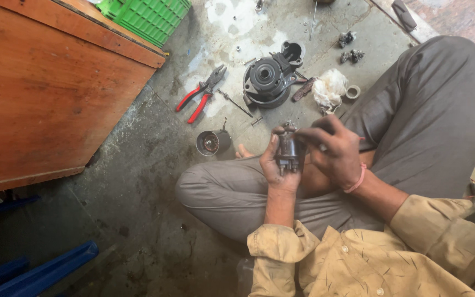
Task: The person sits on the workshop floor and reworks a starter motor, pulling components off the unit, fitting the armature into the end housing, and using a small file to dress the brush terminals before pressing parts back together by hand.
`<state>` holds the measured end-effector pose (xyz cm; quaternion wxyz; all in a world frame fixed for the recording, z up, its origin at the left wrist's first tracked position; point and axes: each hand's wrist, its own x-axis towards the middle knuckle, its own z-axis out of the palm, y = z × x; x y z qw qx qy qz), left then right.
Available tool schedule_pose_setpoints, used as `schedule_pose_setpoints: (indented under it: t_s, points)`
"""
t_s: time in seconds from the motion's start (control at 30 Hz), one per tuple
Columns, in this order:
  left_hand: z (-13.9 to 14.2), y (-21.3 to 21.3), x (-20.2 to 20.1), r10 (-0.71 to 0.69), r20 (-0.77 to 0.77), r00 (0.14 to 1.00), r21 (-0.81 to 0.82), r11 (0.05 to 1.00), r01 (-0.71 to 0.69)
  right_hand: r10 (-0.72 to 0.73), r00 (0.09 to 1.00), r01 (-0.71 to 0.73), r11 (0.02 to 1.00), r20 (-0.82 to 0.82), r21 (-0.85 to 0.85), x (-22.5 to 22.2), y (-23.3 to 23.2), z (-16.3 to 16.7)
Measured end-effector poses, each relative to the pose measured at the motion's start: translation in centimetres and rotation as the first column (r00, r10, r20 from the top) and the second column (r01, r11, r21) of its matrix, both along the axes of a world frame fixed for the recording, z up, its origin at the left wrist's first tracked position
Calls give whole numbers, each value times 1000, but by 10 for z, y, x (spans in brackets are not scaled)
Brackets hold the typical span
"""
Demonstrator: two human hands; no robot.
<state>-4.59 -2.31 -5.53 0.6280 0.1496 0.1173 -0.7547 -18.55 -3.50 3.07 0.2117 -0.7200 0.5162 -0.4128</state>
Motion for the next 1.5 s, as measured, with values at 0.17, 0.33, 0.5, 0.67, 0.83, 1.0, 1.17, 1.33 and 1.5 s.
schedule_pose_setpoints:
  t_s: [0.17, 0.33, 0.5, 0.67, 0.83, 1.0, 1.17, 1.33, 1.5]
  points:
    - [1, -2, -2, -18, 68, 998, -63, 998, 22, 113, 993, -114, 990, -15, -77, 0, 0, 0]
    - [-5, -1, 0, 1, 127, 992, 51, 999, -7, 29, 997, -31, 999, 73, 26, 0, -2, -2]
    - [-3, -1, -1, -73, 121, 990, -12, 997, 75, 96, 995, -94, 993, 18, -75, -3, -3, -4]
    - [10, -1, -3, -77, 150, 986, -39, 996, 84, -40, 995, 31, 995, 90, 98, -4, 3, -3]
    - [20, -2, -1, -82, 83, 993, -76, 993, 89, 69, 997, -67, 996, 44, -52, -2, 6, -1]
    - [24, 0, -1, -90, 76, 993, -118, 988, 99, -49, 995, 43, 997, 83, 66, 0, 5, -3]
    - [25, -2, -2, -107, -72, 992, -106, 989, 99, 44, 997, -39, 996, 65, -85, 0, 7, -3]
    - [21, -2, 0, -89, -130, 987, -141, 988, 70, -3, 994, 2, 1000, 107, 9, 0, 9, -2]
    - [16, 0, 1, -83, -167, 982, -140, 988, 60, 47, 997, -44, 998, 65, -39, 1, 9, -3]
